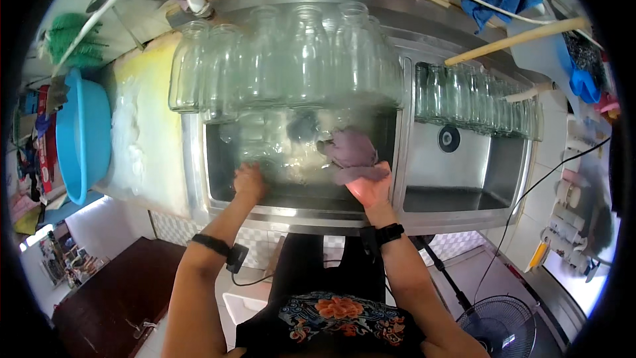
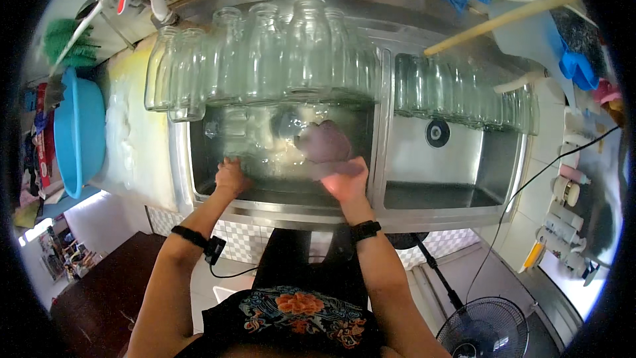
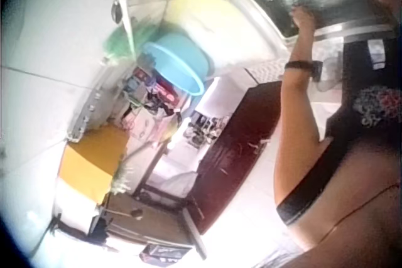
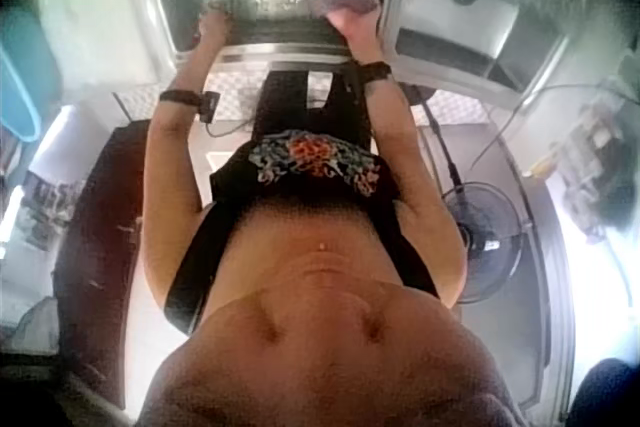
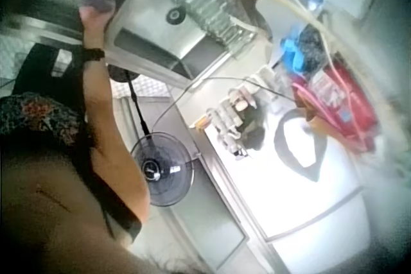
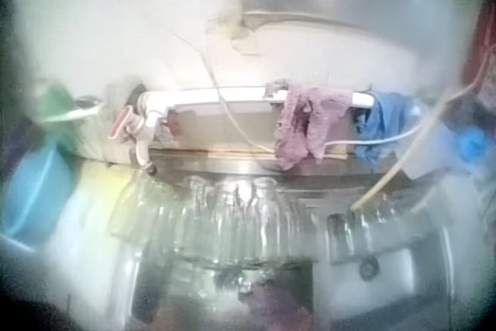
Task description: The person washes multiple glass jars in a double-basin stainless steel sink using a purple cloth and running water. They scrub the interior and exterior of each jar, rinse it, and place it upside down on a drying rack above the sink.
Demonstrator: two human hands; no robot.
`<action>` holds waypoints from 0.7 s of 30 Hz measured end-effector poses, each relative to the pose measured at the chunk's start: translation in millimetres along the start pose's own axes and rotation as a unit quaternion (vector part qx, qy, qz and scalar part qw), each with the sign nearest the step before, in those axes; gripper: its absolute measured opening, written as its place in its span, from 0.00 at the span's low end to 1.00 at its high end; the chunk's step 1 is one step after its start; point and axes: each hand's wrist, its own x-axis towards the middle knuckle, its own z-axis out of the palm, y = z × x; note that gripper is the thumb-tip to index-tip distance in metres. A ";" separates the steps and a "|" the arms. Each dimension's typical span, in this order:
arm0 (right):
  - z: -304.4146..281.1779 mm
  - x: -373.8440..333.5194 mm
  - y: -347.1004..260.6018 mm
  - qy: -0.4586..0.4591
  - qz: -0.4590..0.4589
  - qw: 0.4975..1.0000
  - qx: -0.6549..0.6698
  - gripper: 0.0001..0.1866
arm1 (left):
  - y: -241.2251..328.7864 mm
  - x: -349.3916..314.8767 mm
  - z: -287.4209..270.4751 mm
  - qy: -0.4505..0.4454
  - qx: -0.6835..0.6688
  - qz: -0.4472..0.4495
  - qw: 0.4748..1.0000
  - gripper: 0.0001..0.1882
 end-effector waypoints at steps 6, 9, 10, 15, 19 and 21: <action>-48.1 -3.9 -25.9 0.043 -0.056 0.992 -0.106 0.33 | -16.1 -17.7 -65.1 0.093 -0.306 0.062 0.945 0.25; -21.7 -2.1 -27.6 0.060 -0.038 0.997 -0.017 0.28 | 2.8 -18.9 -70.9 -0.031 -0.669 0.048 0.741 0.21; -1.0 0.7 -28.0 0.055 -0.010 0.997 0.062 0.26 | 13.0 -15.8 -68.5 -0.034 -0.705 0.043 0.707 0.20; -36.5 19.8 -24.0 0.220 -0.023 0.931 -0.290 0.23 | 61.2 37.5 -16.7 0.035 -0.685 0.142 0.714 0.21; -49.1 23.1 -27.9 0.208 -0.003 0.832 -0.514 0.14 | 87.0 45.8 -15.1 0.030 -0.675 0.142 0.724 0.24; -48.0 23.1 -23.8 0.258 -0.014 0.846 -0.467 0.12 | 88.6 36.3 -21.4 0.081 -0.543 0.157 0.821 0.24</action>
